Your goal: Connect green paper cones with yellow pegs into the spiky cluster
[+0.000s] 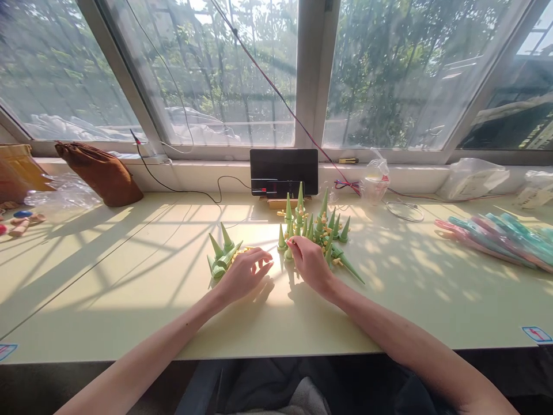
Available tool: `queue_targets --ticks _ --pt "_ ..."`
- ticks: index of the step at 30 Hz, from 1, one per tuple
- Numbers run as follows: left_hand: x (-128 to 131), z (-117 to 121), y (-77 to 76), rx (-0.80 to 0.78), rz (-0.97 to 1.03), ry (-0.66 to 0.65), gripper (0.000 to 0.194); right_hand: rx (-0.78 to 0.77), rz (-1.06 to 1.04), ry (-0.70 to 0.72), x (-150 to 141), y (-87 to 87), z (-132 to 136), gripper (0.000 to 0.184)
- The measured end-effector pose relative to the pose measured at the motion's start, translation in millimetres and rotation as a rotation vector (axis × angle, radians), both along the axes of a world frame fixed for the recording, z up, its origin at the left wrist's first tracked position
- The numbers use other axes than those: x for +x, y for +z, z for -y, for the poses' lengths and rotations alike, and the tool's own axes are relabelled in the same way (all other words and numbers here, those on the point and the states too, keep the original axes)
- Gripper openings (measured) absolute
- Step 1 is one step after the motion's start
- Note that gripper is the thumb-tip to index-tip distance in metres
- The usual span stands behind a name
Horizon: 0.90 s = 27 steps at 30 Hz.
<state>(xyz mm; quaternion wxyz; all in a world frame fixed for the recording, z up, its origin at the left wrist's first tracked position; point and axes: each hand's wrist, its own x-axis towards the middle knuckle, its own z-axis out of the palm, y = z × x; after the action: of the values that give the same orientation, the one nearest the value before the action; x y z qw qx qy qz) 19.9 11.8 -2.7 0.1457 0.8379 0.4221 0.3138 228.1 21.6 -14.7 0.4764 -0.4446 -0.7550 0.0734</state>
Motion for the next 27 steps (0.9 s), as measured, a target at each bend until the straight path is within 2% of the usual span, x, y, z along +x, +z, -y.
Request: queue_targets --ticks 5,10,14,17,20,22,24,27 --pt "-1.5 -1.9 -1.5 0.005 0.008 0.023 0.014 -0.029 0.084 -0.016 2.9 -2.4 -4.0 0.035" --pt "-6.7 -6.5 2.0 0.141 0.072 0.127 0.012 -0.059 0.069 -0.032 4.3 -8.0 -7.1 0.023" --pt "-10.3 -6.4 10.9 0.333 0.221 0.276 0.01 -0.088 0.004 -0.021 2.5 -3.3 -1.7 0.025" --pt "-14.5 -5.2 22.0 0.497 0.348 0.434 0.008 -0.081 -0.128 -0.028 0.1 4.7 6.6 0.032" --pt "-23.9 -7.1 32.4 0.526 0.376 0.565 0.017 -0.009 -0.222 -0.007 -1.9 9.0 14.6 0.027" --pt "-32.4 -10.1 37.0 0.521 0.356 0.676 0.026 0.028 -0.174 0.042 -2.7 7.9 17.9 0.022" --pt "-40.4 -13.0 39.8 0.505 0.256 0.776 0.028 0.024 -0.057 0.141 -3.2 4.9 19.6 0.022" --pt "-47.8 -15.5 42.1 0.34 0.005 0.861 0.025 -0.029 0.116 0.32 -3.9 1.0 20.2 0.027"
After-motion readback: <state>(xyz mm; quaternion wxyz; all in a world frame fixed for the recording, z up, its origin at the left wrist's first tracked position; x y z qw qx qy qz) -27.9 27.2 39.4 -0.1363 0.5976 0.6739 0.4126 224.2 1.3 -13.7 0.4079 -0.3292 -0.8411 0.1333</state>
